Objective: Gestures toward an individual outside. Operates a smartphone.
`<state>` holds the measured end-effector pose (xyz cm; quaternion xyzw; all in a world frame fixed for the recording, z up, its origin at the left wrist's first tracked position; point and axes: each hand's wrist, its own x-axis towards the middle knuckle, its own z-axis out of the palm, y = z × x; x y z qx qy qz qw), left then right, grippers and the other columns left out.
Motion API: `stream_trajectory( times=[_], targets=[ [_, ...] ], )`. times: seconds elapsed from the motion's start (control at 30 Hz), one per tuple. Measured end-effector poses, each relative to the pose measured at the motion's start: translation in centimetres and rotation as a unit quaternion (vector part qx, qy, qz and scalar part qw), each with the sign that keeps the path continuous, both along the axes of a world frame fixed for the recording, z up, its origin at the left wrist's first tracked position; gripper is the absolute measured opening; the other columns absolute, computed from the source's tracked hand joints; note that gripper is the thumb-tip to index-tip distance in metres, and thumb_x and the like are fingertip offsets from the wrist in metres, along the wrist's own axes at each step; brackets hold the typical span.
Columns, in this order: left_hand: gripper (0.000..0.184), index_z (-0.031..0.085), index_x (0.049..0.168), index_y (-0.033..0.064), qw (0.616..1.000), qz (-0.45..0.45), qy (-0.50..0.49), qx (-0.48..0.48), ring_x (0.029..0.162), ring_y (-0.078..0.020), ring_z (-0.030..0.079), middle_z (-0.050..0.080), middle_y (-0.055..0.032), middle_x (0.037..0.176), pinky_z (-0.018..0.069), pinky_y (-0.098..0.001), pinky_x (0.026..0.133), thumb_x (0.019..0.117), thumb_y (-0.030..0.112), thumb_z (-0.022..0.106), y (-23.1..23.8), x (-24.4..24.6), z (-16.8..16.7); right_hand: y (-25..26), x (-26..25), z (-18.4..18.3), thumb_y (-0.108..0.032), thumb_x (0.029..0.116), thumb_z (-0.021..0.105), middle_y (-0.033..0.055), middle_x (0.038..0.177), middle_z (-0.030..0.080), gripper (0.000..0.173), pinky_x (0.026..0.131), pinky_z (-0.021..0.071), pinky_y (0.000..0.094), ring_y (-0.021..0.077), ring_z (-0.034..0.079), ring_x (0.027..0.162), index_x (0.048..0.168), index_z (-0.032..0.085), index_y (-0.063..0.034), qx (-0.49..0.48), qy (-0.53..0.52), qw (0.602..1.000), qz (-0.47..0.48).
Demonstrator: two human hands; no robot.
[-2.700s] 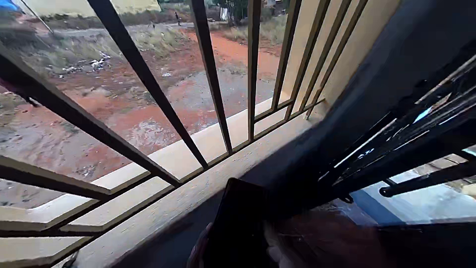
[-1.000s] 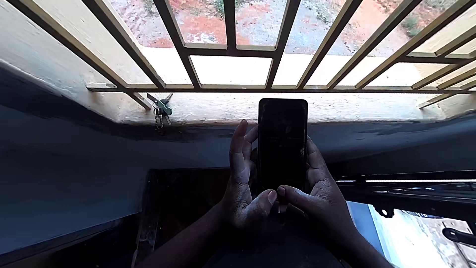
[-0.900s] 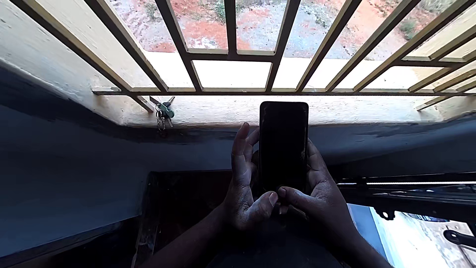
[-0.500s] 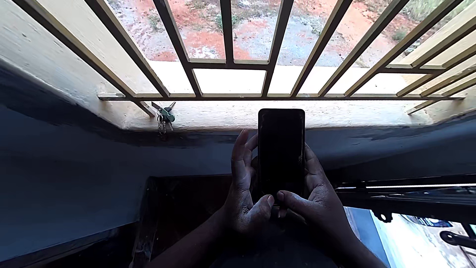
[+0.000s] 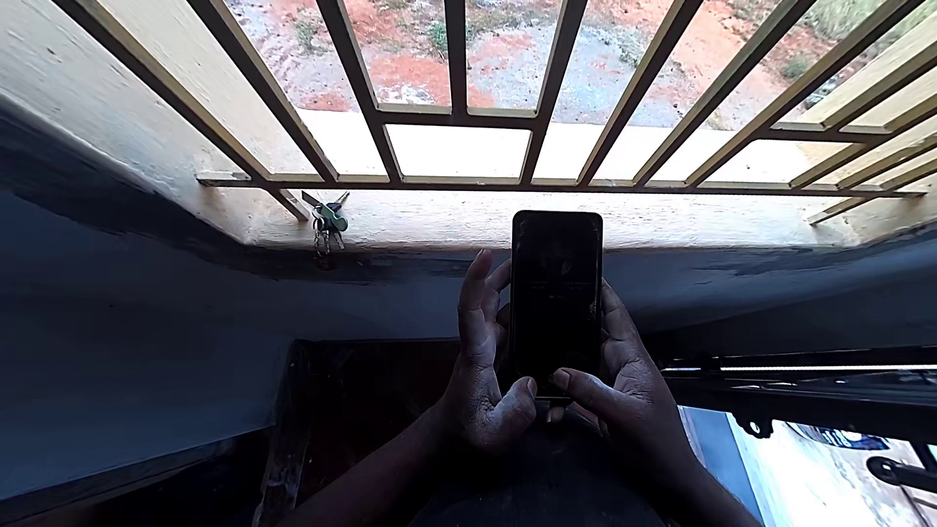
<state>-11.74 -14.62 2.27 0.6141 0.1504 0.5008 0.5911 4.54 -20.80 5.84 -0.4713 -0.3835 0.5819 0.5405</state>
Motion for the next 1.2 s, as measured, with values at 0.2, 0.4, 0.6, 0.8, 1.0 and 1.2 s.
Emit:
stream_trajectory(
  times=[0.2, 0.4, 0.6, 0.8, 1.0, 1.2],
  targets=[
    [0.105, 0.001, 0.162, 0.0347, 1.000, 0.007, 0.010, 0.008, 0.144, -0.0321, 0.044, 0.021, -0.0096, 0.167, 0.0536, -0.0495, 0.107, 0.0806, 0.012, 0.063, 0.0, 0.1, -0.2, 0.0, -0.1, 0.1, 0.002, 0.0816, 0.074, 0.0123, 0.128, 0.064, 0.101, 0.058, 0.0654, 0.0375, 0.0289, 0.074, 0.082, 0.160, 0.023, -0.0353, -0.031, -0.046, 0.998, -0.025],
    [0.104, 0.002, 0.162, 0.0355, 1.000, 0.005, 0.008, 0.000, 0.143, -0.0322, 0.045, 0.022, -0.0099, 0.166, 0.0544, -0.0496, 0.105, 0.0813, 0.013, 0.063, -0.2, 0.2, -0.3, -0.1, 0.0, -0.1, 0.001, 0.0816, 0.074, 0.0120, 0.127, 0.065, 0.101, 0.059, 0.0654, 0.0369, 0.0285, 0.074, 0.083, 0.161, 0.023, -0.0351, -0.030, -0.050, 0.998, -0.025],
    [0.105, 0.001, 0.163, 0.0350, 1.000, 0.005, 0.014, -0.008, 0.144, -0.0329, 0.044, 0.022, -0.0098, 0.167, 0.0535, -0.0502, 0.107, 0.0806, 0.011, 0.062, -0.5, 0.2, -0.4, -0.4, 0.0, -0.3, 0.001, 0.0810, 0.074, 0.0129, 0.126, 0.065, 0.101, 0.057, 0.0650, 0.0366, 0.0283, 0.073, 0.080, 0.161, 0.023, -0.0338, -0.030, -0.049, 0.998, -0.030],
    [0.105, 0.001, 0.162, 0.0360, 1.000, 0.002, 0.017, -0.014, 0.144, -0.0327, 0.044, 0.022, -0.0089, 0.167, 0.0535, -0.0506, 0.107, 0.0807, 0.011, 0.062, -0.6, 0.1, -0.4, -0.5, -0.1, -0.4, 0.002, 0.0806, 0.074, 0.0135, 0.125, 0.066, 0.101, 0.058, 0.0651, 0.0365, 0.0285, 0.074, 0.080, 0.161, 0.023, -0.0332, -0.033, -0.045, 0.998, -0.031],
    [0.102, 0.003, 0.162, 0.0352, 1.000, 0.014, 0.016, -0.019, 0.141, -0.0290, 0.048, 0.024, -0.0072, 0.166, 0.0553, -0.0467, 0.104, 0.0828, 0.015, 0.063, -0.8, 0.0, -0.6, -0.7, 0.1, -0.9, -0.003, 0.0878, 0.069, 0.0154, 0.131, 0.061, 0.092, 0.061, 0.0651, 0.0358, 0.0272, 0.073, 0.089, 0.162, 0.021, -0.0276, 0.004, 0.009, 1.000, -0.008],
    [0.103, 0.003, 0.163, 0.0345, 0.999, 0.015, -0.005, -0.035, 0.137, -0.0302, 0.052, 0.029, -0.0080, 0.163, 0.0569, -0.0472, 0.102, 0.0821, 0.011, 0.062, -0.8, -0.2, -0.2, -0.9, 0.3, -1.1, 0.000, 0.0885, 0.063, 0.0175, 0.133, 0.060, 0.087, 0.062, 0.0649, 0.0369, 0.0285, 0.072, 0.096, 0.162, 0.023, -0.0237, 0.015, 0.042, 0.999, 0.013]
  ],
)
